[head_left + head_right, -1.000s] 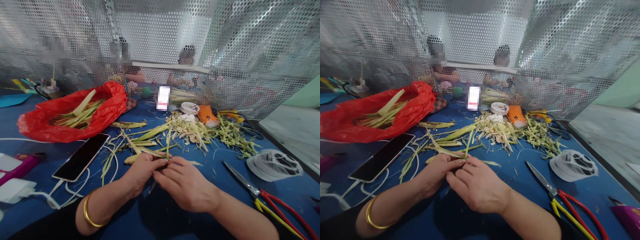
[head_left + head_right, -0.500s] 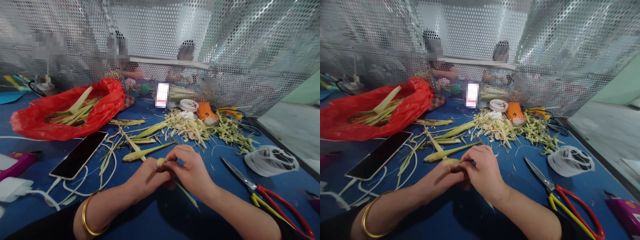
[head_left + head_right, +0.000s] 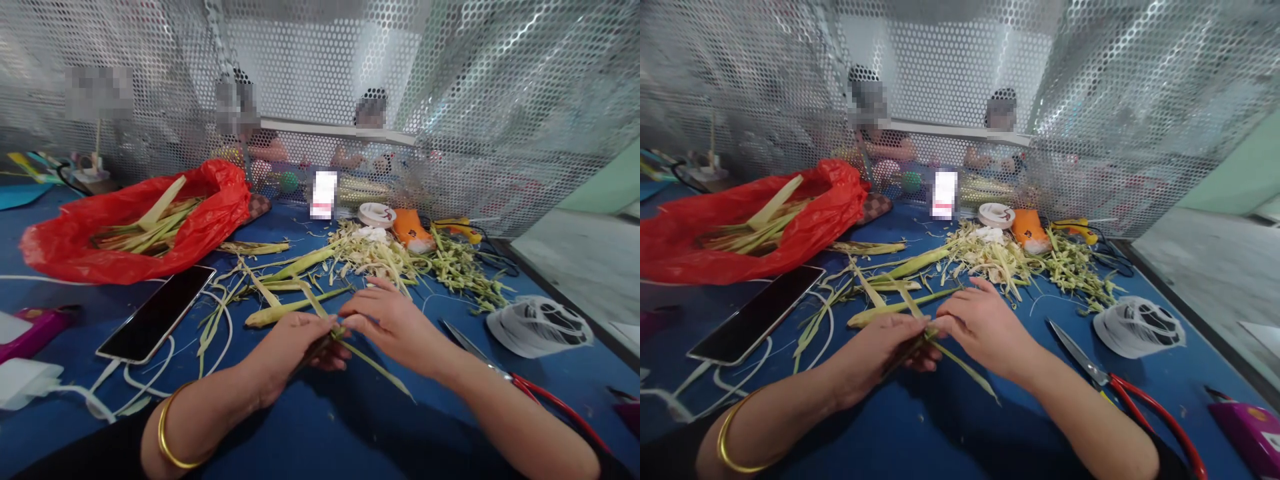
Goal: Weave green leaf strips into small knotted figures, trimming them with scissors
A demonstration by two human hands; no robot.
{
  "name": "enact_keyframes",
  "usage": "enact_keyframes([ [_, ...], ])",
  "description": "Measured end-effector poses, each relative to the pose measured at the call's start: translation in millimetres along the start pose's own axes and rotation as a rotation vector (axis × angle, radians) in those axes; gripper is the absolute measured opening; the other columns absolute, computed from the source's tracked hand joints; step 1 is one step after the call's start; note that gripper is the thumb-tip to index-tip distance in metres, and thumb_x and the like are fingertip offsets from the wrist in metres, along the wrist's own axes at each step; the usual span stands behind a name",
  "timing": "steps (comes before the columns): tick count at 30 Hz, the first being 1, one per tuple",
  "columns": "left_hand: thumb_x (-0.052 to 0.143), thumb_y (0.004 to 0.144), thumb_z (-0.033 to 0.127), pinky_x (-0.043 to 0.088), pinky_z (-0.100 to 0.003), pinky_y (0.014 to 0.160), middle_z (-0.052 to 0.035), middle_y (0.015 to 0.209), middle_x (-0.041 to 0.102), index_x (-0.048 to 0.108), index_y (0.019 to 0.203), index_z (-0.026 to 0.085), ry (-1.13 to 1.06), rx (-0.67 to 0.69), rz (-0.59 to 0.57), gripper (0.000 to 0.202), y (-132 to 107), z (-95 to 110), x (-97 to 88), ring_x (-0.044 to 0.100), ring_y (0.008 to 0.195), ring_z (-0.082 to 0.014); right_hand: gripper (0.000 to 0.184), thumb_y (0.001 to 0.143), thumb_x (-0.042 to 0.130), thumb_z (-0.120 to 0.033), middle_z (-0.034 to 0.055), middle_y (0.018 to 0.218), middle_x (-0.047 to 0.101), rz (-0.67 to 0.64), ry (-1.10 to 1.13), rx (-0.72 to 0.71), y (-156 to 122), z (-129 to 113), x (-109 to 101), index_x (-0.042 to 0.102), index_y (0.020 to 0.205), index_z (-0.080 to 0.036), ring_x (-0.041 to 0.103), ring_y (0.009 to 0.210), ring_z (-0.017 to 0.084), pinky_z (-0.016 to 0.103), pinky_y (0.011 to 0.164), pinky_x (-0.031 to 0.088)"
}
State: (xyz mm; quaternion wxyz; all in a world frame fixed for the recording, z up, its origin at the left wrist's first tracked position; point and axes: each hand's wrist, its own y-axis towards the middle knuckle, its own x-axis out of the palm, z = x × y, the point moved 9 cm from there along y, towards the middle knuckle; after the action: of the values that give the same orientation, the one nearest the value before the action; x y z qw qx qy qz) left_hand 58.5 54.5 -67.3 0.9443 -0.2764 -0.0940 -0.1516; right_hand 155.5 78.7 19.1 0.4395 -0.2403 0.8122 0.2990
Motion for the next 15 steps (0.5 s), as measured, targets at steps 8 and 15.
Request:
enact_keyframes([
  [8, 0.077, 0.068, 0.035, 0.049, -0.023, 0.061, -0.0053, 0.063, 0.070, 0.073, 0.077, 0.010, 0.055, 0.040, 0.064, 0.026, 6, 0, -8.2, 0.064, 0.056, -0.0130, 0.018, 0.091, 0.054, -0.017, -0.0022, 0.072, 0.067, 0.062, -0.140, -0.069, -3, 3, -7, 0.065, 0.078, -0.020, 0.061, 0.072, 0.014, 0.044, 0.105, 0.027],
  [15, 0.072, 0.068, 0.044, 0.044, -0.021, 0.049, -0.0053, 0.057, 0.068, 0.070, 0.067, 0.011, 0.166, 0.045, 0.032, 0.033, 2, -1, 3.9, 0.060, 0.046, -0.0117, 0.014, 0.090, 0.058, -0.029, 0.0016, 0.087, 0.070, 0.204, -0.092, 0.020, -2, 4, -15, 0.071, 0.089, -0.024, 0.063, 0.082, 0.016, 0.043, 0.096, 0.036],
])
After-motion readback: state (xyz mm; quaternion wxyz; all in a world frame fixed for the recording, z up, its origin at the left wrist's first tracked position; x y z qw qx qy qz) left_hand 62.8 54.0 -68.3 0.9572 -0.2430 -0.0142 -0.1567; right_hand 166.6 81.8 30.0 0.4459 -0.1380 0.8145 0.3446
